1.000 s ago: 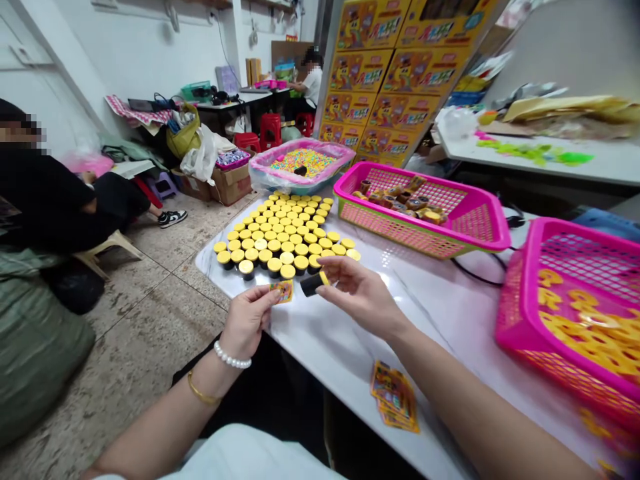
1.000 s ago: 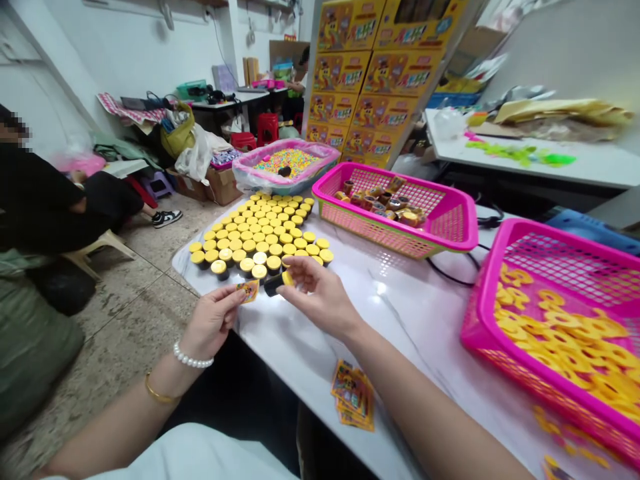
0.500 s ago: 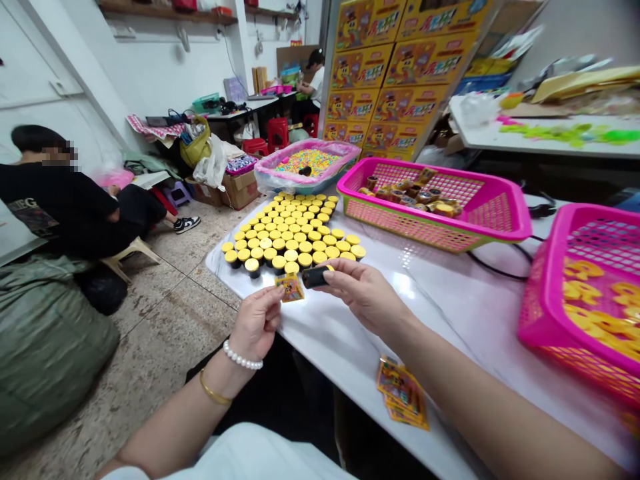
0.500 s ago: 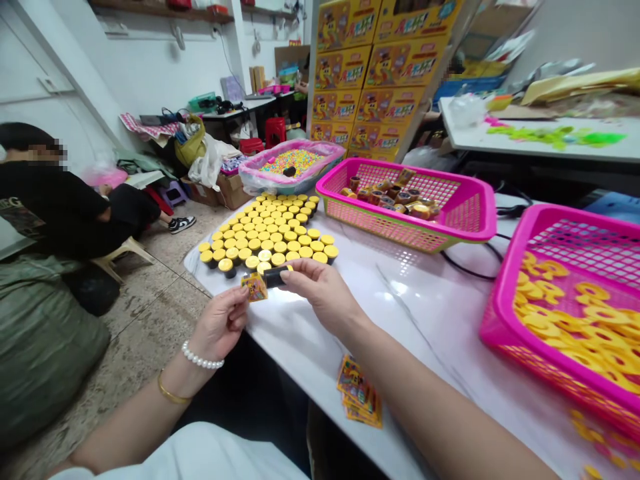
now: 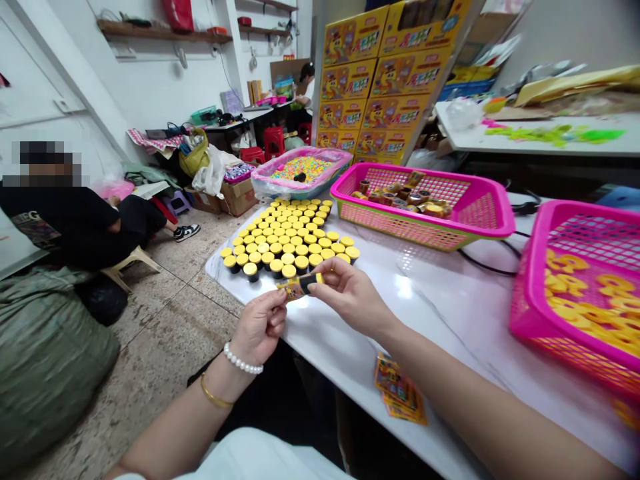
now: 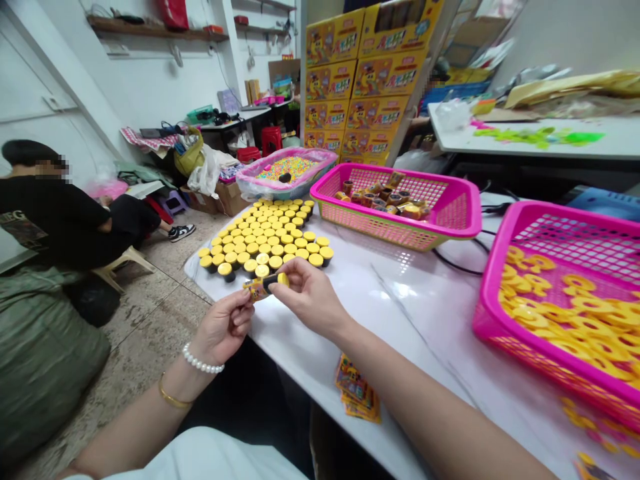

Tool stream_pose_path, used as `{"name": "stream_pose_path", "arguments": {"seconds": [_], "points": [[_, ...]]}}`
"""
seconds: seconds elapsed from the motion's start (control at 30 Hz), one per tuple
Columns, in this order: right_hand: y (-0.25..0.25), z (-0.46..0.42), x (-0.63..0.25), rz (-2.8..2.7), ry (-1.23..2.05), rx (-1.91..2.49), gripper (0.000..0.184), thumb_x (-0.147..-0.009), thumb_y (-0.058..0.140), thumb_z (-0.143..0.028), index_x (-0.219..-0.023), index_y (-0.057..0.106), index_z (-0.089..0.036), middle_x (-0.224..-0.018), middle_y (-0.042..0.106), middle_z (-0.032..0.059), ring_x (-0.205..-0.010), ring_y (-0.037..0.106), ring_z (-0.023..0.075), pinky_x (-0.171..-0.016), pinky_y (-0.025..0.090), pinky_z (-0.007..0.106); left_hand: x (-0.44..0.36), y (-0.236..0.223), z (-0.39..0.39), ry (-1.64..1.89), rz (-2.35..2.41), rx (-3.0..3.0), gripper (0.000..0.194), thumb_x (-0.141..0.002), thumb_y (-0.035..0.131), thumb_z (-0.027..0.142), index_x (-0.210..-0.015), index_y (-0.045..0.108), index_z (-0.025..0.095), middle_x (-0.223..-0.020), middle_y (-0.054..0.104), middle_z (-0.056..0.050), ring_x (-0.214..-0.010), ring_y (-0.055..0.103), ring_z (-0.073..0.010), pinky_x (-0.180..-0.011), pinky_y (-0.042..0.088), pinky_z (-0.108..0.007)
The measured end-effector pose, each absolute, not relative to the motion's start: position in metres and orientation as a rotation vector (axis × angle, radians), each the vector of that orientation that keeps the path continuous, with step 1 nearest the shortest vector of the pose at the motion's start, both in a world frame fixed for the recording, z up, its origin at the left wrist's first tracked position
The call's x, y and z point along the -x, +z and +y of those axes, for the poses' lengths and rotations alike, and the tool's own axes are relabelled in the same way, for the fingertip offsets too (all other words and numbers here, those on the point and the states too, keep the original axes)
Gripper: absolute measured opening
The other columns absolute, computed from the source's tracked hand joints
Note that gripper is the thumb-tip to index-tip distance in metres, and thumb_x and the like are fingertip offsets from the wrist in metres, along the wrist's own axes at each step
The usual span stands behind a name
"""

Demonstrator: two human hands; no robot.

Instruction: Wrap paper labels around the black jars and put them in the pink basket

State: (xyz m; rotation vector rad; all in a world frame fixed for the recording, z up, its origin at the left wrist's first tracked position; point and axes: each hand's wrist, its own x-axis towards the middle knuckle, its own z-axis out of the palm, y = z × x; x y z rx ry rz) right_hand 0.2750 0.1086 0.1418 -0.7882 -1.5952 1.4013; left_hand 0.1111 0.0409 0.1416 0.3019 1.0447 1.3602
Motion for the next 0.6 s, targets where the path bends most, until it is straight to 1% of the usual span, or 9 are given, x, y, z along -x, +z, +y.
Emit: {"name": "stream_pose_path", "arguments": {"seconds": [0.1,0.17,0.23,0.3,0.37,0.43,0.53,0.6], "points": [[0.141,0.106,-0.274,-1.592,1.368,0.788,0.026,-0.076,0.074,-0.036,-0.09,0.057,-0.021,-0.074,0.06,-0.003,-0.067,0.06,0.0122,-0.062,0.051,0.026,-0.112,0.142,0.042,1.371,1.039,-0.312,0.04,-0.05,0.089,0.026,-0.069,0.058,0.012,-0.057,0.049,0.008,-0.039,0.027,0.0017,-0.035,0.01,-0.013],[0.14,0.106,-0.273,-1.603,1.302,0.783,0.028,-0.074,0.077,-0.036,-0.09,0.059,-0.021,-0.08,0.06,-0.0013,-0.072,0.059,0.0126,-0.064,0.053,0.026,-0.112,0.141,0.042,1.395,1.055,-0.337,0.04,-0.051,0.09,0.028,-0.073,0.061,0.012,-0.061,0.052,0.006,-0.041,0.031,0.0009,-0.036,0.012,-0.013],[0.139,0.107,-0.273,-1.589,1.319,0.765,0.031,-0.072,0.079,-0.038,-0.093,0.062,-0.021,-0.086,0.06,0.0001,-0.077,0.06,0.0135,-0.063,0.055,0.026,-0.113,0.14,0.042,1.436,1.076,-0.367,0.04,-0.052,0.09,0.029,-0.076,0.062,0.013,-0.063,0.054,0.005,-0.045,0.036,-0.0004,-0.038,0.016,-0.013],[0.138,0.109,-0.273,-1.548,1.421,0.732,0.037,-0.07,0.081,-0.039,-0.099,0.065,-0.022,-0.084,0.058,-0.001,-0.073,0.06,0.0133,-0.061,0.058,0.028,-0.114,0.139,0.041,1.463,1.087,-0.396,0.041,-0.052,0.091,0.029,-0.075,0.062,0.013,-0.062,0.052,0.005,-0.047,0.039,-0.0015,-0.039,0.018,-0.013],[0.139,0.112,-0.274,-1.512,1.523,0.709,0.042,-0.069,0.083,-0.04,-0.101,0.065,-0.021,-0.078,0.056,-0.0034,-0.065,0.06,0.0119,-0.059,0.059,0.03,-0.114,0.139,0.041,1.47,1.086,-0.424,0.042,-0.052,0.092,0.031,-0.075,0.062,0.013,-0.062,0.051,0.005,-0.049,0.04,-0.0021,-0.039,0.019,-0.013],[0.141,0.116,-0.278,-1.511,1.548,0.696,0.041,-0.068,0.084,-0.037,-0.1,0.066,-0.02,-0.075,0.056,-0.0044,-0.06,0.061,0.0111,-0.059,0.059,0.031,-0.115,0.142,0.042,1.468,1.079,-0.451,0.046,-0.054,0.092,0.035,-0.083,0.062,0.014,-0.07,0.056,0.003,-0.052,0.046,-0.0033,-0.038,0.022,-0.013],[0.151,0.121,-0.29,-1.597,1.396,0.693,0.036,-0.067,0.085,-0.033,-0.096,0.068,-0.02,-0.084,0.063,-0.0002,-0.069,0.064,0.013,-0.064,0.058,0.03,-0.121,0.15,0.048,1.402,1.062,-0.518,0.056,-0.06,0.09,0.042,-0.1,0.06,0.017,-0.088,0.062,-0.001,-0.061,0.058,-0.0084,-0.037,0.03,-0.015],[0.162,0.125,-0.304,-1.684,1.254,0.699,0.032,-0.068,0.085,-0.033,-0.094,0.07,-0.021,-0.092,0.065,0.0025,-0.076,0.066,0.0146,-0.068,0.058,0.03,-0.13,0.159,0.058,1.347,1.02,-0.598,0.058,-0.062,0.088,0.045,-0.104,0.059,0.017,-0.091,0.063,-0.003,-0.063,0.061,-0.0109,-0.037,0.032,-0.016]]}}
